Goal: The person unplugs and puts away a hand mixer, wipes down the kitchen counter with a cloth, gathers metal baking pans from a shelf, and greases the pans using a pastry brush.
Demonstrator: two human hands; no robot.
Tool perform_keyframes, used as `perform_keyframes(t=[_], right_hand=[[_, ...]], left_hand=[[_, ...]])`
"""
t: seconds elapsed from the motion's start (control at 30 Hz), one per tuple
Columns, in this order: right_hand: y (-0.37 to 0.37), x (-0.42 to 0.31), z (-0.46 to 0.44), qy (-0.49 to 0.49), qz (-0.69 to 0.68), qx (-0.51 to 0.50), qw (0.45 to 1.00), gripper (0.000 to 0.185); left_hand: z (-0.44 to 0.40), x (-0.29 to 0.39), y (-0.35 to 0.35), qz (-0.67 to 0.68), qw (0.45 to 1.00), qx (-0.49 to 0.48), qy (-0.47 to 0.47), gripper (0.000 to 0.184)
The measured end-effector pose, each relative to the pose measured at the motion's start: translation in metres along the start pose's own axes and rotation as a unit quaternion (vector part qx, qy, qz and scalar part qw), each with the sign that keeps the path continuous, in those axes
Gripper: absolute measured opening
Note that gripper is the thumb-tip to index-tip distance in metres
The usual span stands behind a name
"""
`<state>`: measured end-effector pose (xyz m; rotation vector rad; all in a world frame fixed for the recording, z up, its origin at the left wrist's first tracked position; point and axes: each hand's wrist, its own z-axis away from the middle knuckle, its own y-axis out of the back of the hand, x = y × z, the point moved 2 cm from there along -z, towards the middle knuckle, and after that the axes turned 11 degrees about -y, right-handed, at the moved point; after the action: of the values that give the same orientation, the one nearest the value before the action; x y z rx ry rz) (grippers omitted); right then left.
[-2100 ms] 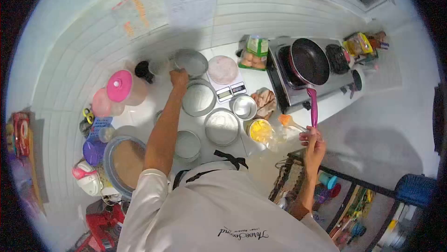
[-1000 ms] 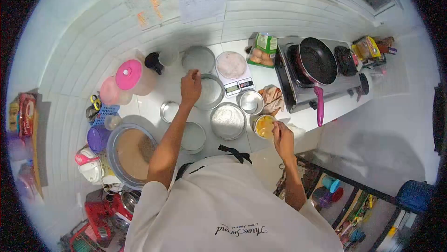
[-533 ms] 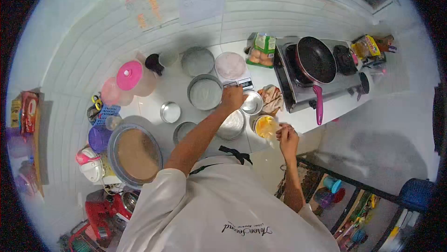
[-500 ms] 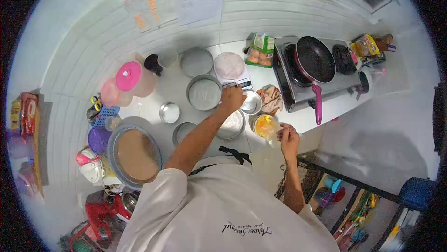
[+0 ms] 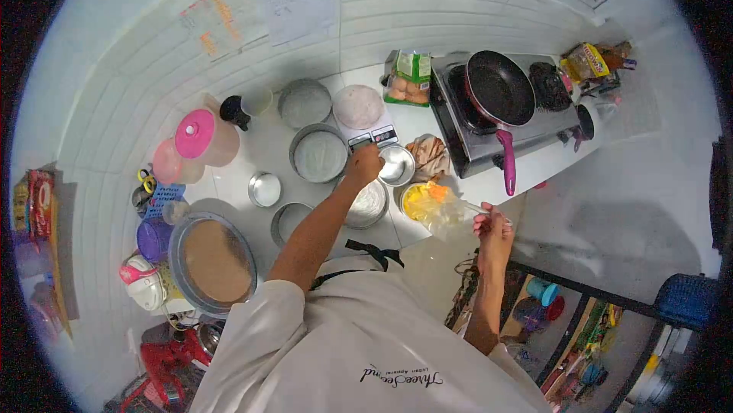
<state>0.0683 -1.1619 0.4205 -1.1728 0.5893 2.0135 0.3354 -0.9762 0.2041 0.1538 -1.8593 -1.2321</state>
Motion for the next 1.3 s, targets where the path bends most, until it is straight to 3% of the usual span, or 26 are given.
perform_keyframes(t=[0.17, 0.3, 0.4, 0.43, 0.53, 0.57, 0.67, 0.7, 0.8, 0.83, 0.93, 0.97, 1.07, 1.2, 1.3], right_hand=[[-0.011, -0.025, 0.018, 0.048, -0.022, -0.006, 0.999, 0.038], [-0.03, -0.051, 0.034, 0.084, -0.011, -0.028, 0.996, 0.04], [-0.051, -0.067, 0.046, 0.106, -0.002, -0.05, 0.993, 0.039], [-0.06, -0.073, 0.05, 0.116, 0.002, -0.059, 0.992, 0.039], [-0.089, -0.088, 0.066, 0.168, 0.03, -0.095, 0.981, 0.039], [-0.101, -0.094, 0.072, 0.178, 0.051, -0.1, 0.978, 0.036], [-0.133, -0.102, 0.086, 0.211, 0.08, -0.135, 0.965, 0.034], [-0.145, -0.103, 0.089, 0.216, 0.089, -0.151, 0.961, 0.031], [-0.173, -0.097, 0.09, 0.304, 0.23, -0.152, 0.912, 0.027], [-0.184, -0.096, 0.094, 0.299, 0.22, -0.171, 0.913, 0.022], [-0.204, -0.092, 0.09, 0.431, 0.294, -0.136, 0.842, 0.018], [-0.208, -0.092, 0.094, 0.416, 0.301, -0.147, 0.846, 0.018], [-0.21, -0.098, 0.106, 0.49, 0.359, -0.208, 0.767, 0.02], [-0.209, -0.113, 0.106, 0.5, 0.351, -0.164, 0.775, 0.025], [-0.212, -0.11, 0.111, 0.533, 0.376, -0.213, 0.727, 0.029]], left_hand=[[-0.009, 0.021, 0.045, 0.071, 0.996, 0.056, -0.005, 0.024], [0.0, 0.013, 0.077, 0.122, 0.988, 0.088, 0.043, 0.026], [0.024, -0.003, 0.101, 0.231, 0.961, 0.148, 0.043, 0.027], [0.033, 0.017, 0.134, 0.352, 0.919, 0.088, 0.154, 0.027], [0.059, 0.028, 0.164, 0.549, 0.803, 0.138, 0.185, 0.03], [0.067, 0.02, 0.163, 0.569, 0.79, 0.127, 0.19, 0.042], [0.088, 0.04, 0.191, 0.602, 0.754, 0.156, 0.212, 0.058], [0.094, 0.049, 0.203, 0.627, 0.739, 0.147, 0.197, 0.075], [0.106, 0.057, 0.21, 0.625, 0.751, 0.171, 0.127, 0.084], [0.106, 0.058, 0.212, 0.633, 0.747, 0.168, 0.109, 0.088], [0.11, 0.075, 0.232, 0.625, 0.759, 0.177, 0.046, 0.084], [0.11, 0.077, 0.233, 0.635, 0.749, 0.183, 0.049, 0.083], [0.11, 0.081, 0.241, 0.654, 0.727, 0.208, 0.037, 0.084], [0.108, 0.083, 0.241, 0.633, 0.747, 0.197, 0.047, 0.082], [0.106, 0.087, 0.24, 0.632, 0.749, 0.194, 0.04, 0.08]])
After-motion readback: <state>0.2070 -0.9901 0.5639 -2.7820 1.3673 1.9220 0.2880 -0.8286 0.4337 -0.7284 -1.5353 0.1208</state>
